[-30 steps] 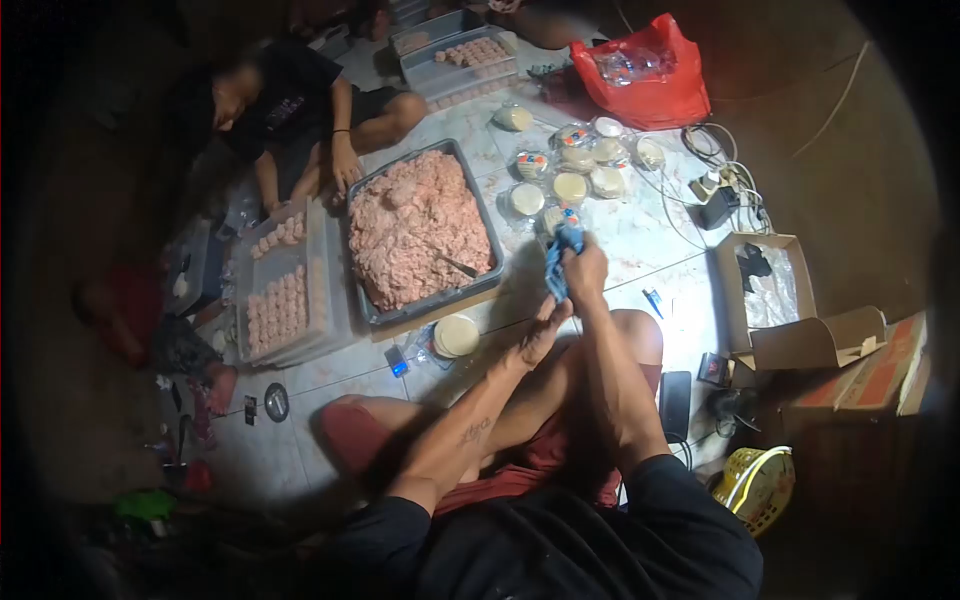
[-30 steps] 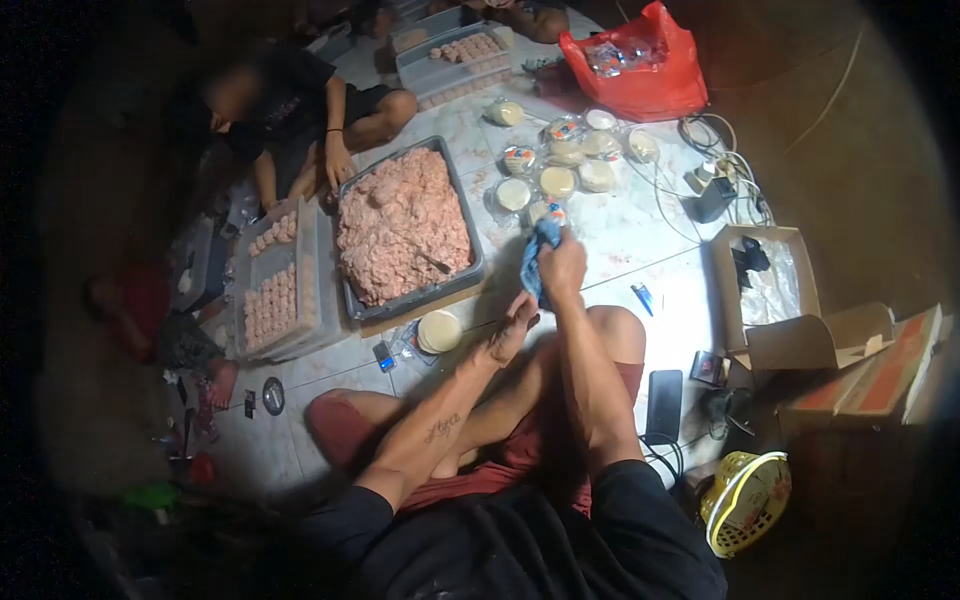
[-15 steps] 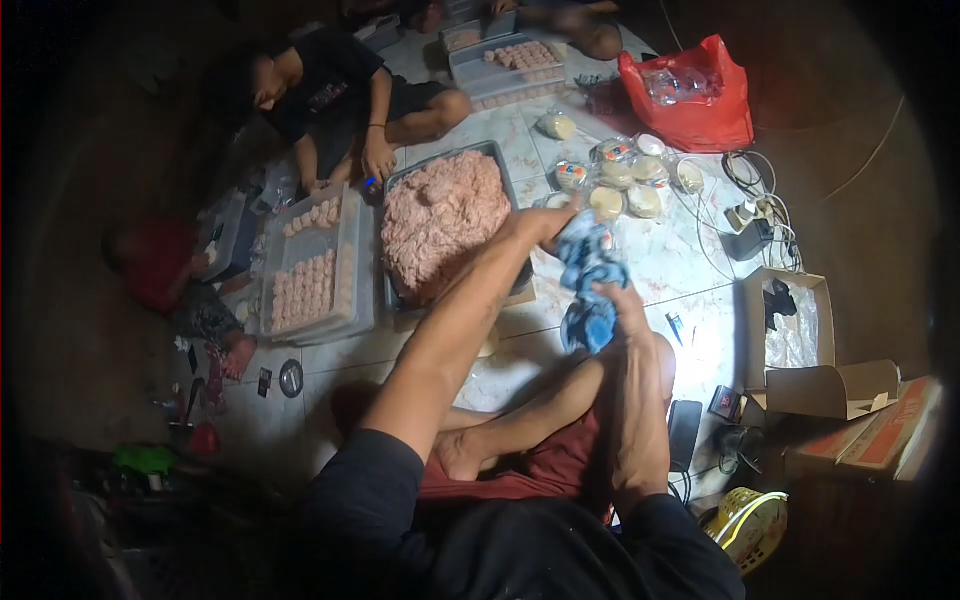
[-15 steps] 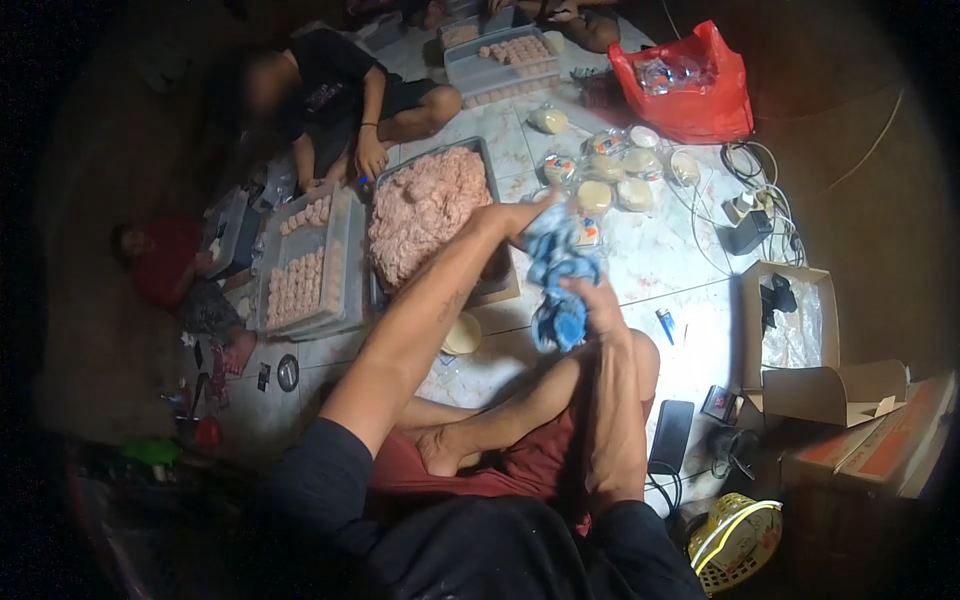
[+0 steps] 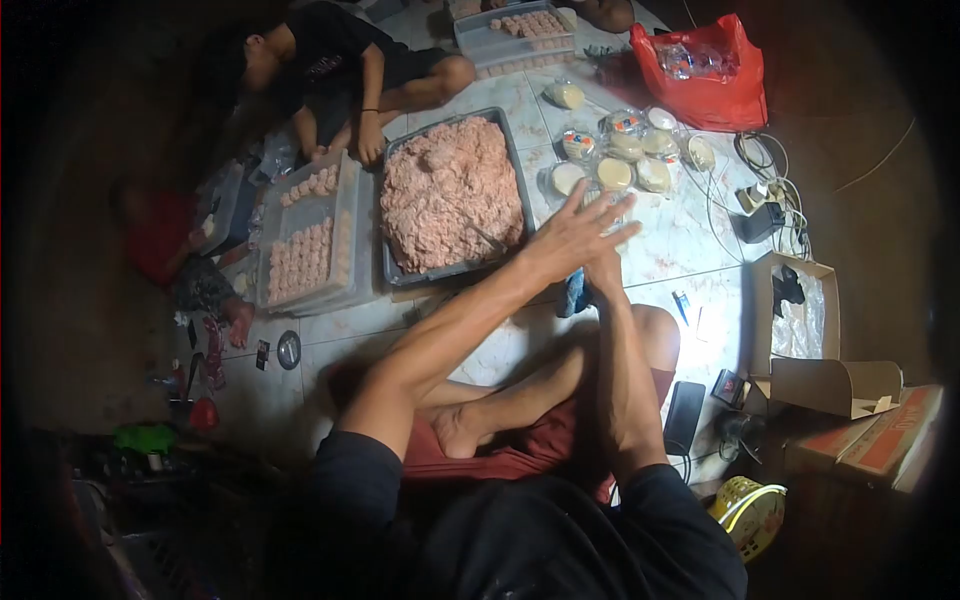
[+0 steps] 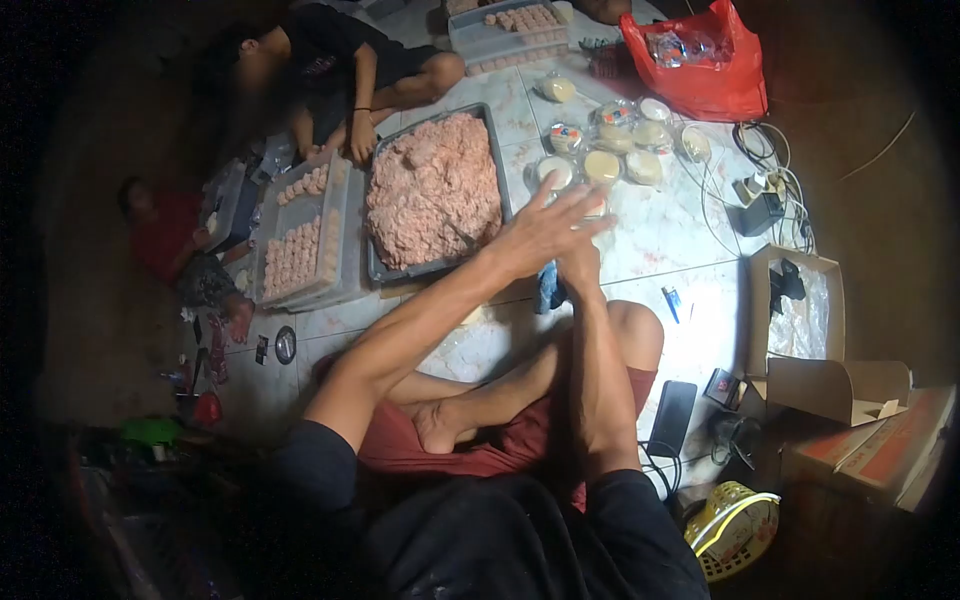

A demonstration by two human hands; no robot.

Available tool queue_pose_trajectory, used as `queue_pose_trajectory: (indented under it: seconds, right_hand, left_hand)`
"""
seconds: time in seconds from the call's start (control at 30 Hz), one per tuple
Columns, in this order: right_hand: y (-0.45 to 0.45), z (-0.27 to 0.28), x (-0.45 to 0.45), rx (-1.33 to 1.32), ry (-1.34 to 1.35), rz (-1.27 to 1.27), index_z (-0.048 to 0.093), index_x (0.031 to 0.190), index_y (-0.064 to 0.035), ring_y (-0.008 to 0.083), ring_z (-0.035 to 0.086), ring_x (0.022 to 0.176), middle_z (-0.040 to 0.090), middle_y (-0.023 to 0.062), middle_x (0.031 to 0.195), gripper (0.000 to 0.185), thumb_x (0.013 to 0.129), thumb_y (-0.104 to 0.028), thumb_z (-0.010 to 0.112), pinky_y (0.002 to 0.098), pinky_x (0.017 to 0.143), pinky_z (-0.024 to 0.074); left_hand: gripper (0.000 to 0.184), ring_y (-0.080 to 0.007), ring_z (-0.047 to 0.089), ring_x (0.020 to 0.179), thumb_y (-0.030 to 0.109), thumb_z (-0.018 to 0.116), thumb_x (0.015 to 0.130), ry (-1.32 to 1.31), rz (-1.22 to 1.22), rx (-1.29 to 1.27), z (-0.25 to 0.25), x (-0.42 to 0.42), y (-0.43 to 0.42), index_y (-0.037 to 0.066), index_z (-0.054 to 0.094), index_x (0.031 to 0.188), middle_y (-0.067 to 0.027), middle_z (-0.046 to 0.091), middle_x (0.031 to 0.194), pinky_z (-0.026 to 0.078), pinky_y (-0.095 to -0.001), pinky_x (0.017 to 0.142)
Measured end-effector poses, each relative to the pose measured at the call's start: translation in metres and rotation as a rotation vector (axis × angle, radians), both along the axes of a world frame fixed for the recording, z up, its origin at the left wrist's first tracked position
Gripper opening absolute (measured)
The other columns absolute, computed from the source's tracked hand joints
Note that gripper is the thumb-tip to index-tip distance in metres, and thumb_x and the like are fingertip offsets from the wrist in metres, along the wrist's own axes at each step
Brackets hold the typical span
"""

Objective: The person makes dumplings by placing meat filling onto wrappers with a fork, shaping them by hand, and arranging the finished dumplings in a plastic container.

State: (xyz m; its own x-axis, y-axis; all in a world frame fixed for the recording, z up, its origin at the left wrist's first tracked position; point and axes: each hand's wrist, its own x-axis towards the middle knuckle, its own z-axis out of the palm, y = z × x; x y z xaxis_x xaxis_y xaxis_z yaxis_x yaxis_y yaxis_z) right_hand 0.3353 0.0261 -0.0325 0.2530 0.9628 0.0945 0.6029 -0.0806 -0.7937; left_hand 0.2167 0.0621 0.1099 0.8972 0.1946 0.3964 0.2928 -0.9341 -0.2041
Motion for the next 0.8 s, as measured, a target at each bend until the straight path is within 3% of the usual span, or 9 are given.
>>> queue_pose_trajectory:
  seconds: [0.03,0.1,0.17,0.23,0.37,0.43,0.53,0.67,0.8]
  right_hand:
    - [-0.001,0.006,0.000,-0.129,0.024,-0.008,0.066,0.107,0.0086,0.0501,0.065,0.090,0.068,0.0306,0.093,0.040,0.091,-0.027,0.061,0.0520,0.078,0.0516]
    - [-0.017,0.031,-0.011,-0.135,0.206,-0.127,0.065,0.113,0.0071,0.0437,0.068,0.087,0.072,0.0234,0.097,0.039,0.095,-0.027,0.060,0.0474,0.079,0.0528]
    - [-0.024,0.034,-0.023,0.195,1.103,-0.274,0.065,0.116,0.0042,0.0285,0.069,0.080,0.072,0.0135,0.097,0.034,0.098,-0.024,0.059,0.0379,0.076,0.0537]
    - [-0.019,0.027,-0.027,0.191,1.011,-0.290,0.064,0.117,0.0040,0.0236,0.068,0.082,0.071,0.0112,0.097,0.033,0.098,-0.022,0.060,0.0346,0.075,0.0528]
    - [-0.026,-0.008,-0.006,0.143,1.202,-0.153,0.063,0.122,0.0040,0.0220,0.066,0.095,0.071,0.0129,0.101,0.036,0.099,-0.024,0.060,0.0329,0.084,0.0506]
    - [-0.014,0.009,-0.004,-0.043,0.422,-0.330,0.065,0.119,0.0028,0.0306,0.067,0.101,0.072,0.0195,0.105,0.038,0.096,-0.027,0.060,0.0378,0.091,0.0485]
    - [0.004,0.014,0.006,-0.006,0.370,-0.269,0.066,0.118,0.0016,0.0367,0.067,0.102,0.070,0.0252,0.107,0.038,0.093,-0.026,0.059,0.0408,0.092,0.0477]
    - [0.021,0.037,-0.004,-0.044,-0.077,-0.179,0.055,0.133,0.0009,0.0488,0.061,0.106,0.064,0.0348,0.109,0.054,0.091,-0.032,0.062,0.0478,0.094,0.0471]
    - [0.018,0.091,-0.026,-0.139,-0.501,-0.232,0.045,0.142,-0.0017,0.0534,0.058,0.098,0.056,0.0373,0.117,0.074,0.083,-0.038,0.073,0.0516,0.090,0.0490]
  left_hand:
    - [0.064,-0.0312,0.044,0.137,0.010,0.064,0.083,-0.005,-0.001,-0.005,0.000,-0.008,-0.001,0.015,0.048,0.144,-0.0248,0.044,0.146,0.028,-0.0554,0.117]
    - [0.067,-0.0350,0.041,0.139,0.010,0.066,0.082,0.005,0.222,-0.797,0.001,-0.024,0.005,0.005,0.044,0.145,-0.0256,0.038,0.151,0.027,-0.0463,0.119]
    - [0.063,-0.0394,0.047,0.132,0.024,0.062,0.087,-0.326,0.136,-0.971,-0.024,-0.019,0.008,-0.001,0.044,0.142,-0.0240,0.043,0.148,0.032,-0.0430,0.117]
    - [0.067,-0.0382,0.044,0.135,0.043,0.055,0.096,-1.055,0.252,-1.523,-0.045,0.008,-0.012,-0.004,0.041,0.143,-0.0253,0.042,0.148,0.031,-0.0392,0.116]
    - [0.079,-0.0318,0.037,0.140,0.061,0.043,0.099,-0.837,0.259,-1.509,-0.099,0.008,-0.077,-0.002,0.036,0.148,-0.0244,0.041,0.149,0.028,-0.0383,0.116]
    - [0.066,-0.0262,0.051,0.125,0.047,0.054,0.099,-0.479,0.542,-1.606,-0.113,-0.015,-0.088,-0.001,0.043,0.143,-0.0177,0.055,0.134,0.039,-0.0354,0.107]
    - [0.055,-0.0328,0.060,0.114,0.039,0.064,0.094,-0.078,0.284,-1.203,-0.055,-0.069,-0.092,0.002,0.054,0.133,-0.0171,0.061,0.127,0.046,-0.0399,0.099]
    - [0.031,-0.0374,0.063,0.102,0.031,0.070,0.089,-0.676,0.363,-0.975,-0.089,-0.125,-0.130,0.003,0.065,0.102,-0.0217,0.062,0.119,0.048,-0.0460,0.087]
    - [0.028,-0.0370,0.066,0.087,0.031,0.070,0.089,-0.492,0.660,-1.017,-0.099,-0.199,-0.111,0.004,0.064,0.087,-0.0182,0.067,0.084,0.046,-0.0502,0.087]
